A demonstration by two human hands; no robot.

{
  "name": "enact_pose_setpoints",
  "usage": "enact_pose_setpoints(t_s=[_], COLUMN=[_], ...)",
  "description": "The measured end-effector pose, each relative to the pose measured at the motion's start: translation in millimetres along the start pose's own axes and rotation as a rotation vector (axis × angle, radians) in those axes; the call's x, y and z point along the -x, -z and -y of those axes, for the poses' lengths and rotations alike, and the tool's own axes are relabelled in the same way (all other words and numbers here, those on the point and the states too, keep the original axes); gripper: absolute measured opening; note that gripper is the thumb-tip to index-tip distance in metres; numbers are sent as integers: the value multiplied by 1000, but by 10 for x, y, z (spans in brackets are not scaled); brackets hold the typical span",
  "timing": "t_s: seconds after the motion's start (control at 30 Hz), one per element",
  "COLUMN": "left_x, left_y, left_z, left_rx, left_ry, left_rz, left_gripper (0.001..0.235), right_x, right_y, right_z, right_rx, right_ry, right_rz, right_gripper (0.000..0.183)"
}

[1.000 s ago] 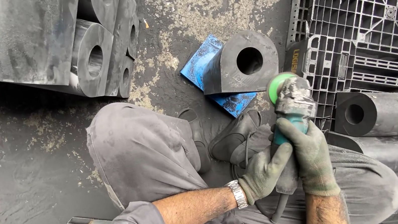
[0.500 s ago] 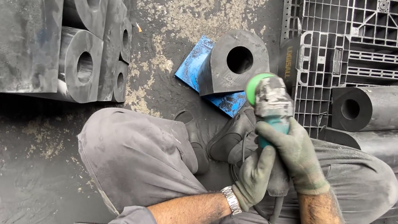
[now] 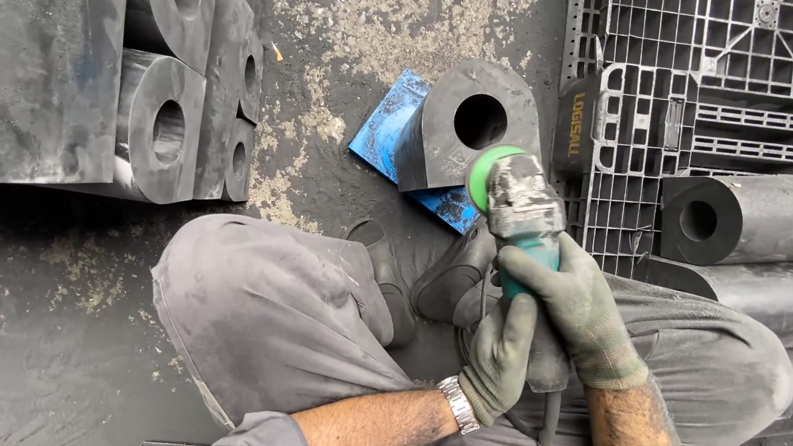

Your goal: Grinding and smoothing the edges of industrial rubber blocks using a handheld angle grinder.

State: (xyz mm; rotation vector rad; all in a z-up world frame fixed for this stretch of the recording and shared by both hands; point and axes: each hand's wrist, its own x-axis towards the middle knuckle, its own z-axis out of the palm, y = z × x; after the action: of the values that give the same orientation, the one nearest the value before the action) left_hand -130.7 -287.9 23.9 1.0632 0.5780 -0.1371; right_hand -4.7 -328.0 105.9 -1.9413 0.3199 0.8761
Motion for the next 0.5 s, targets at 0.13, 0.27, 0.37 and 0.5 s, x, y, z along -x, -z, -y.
enact_pose_setpoints(t_s=[0.13, 0.27, 0.37, 0.5], left_x=[-63, -56, -12, 36], left_y=[-44, -42, 2, 60], left_z=[-93, -117, -89, -223], left_rx=[32, 38, 52, 90], left_ry=[9, 48, 22, -75], left_rz=[27, 119, 84, -47], left_gripper=[60, 60, 61, 61], right_x=[53, 91, 93, 73], right_y=[81, 96, 5, -97], right_z=[-35, -65, -37, 57], right_rx=[-30, -310, -302, -74], right_ry=[16, -30, -16, 53], right_rz=[12, 38, 64, 105], right_gripper=[43, 44, 44, 44])
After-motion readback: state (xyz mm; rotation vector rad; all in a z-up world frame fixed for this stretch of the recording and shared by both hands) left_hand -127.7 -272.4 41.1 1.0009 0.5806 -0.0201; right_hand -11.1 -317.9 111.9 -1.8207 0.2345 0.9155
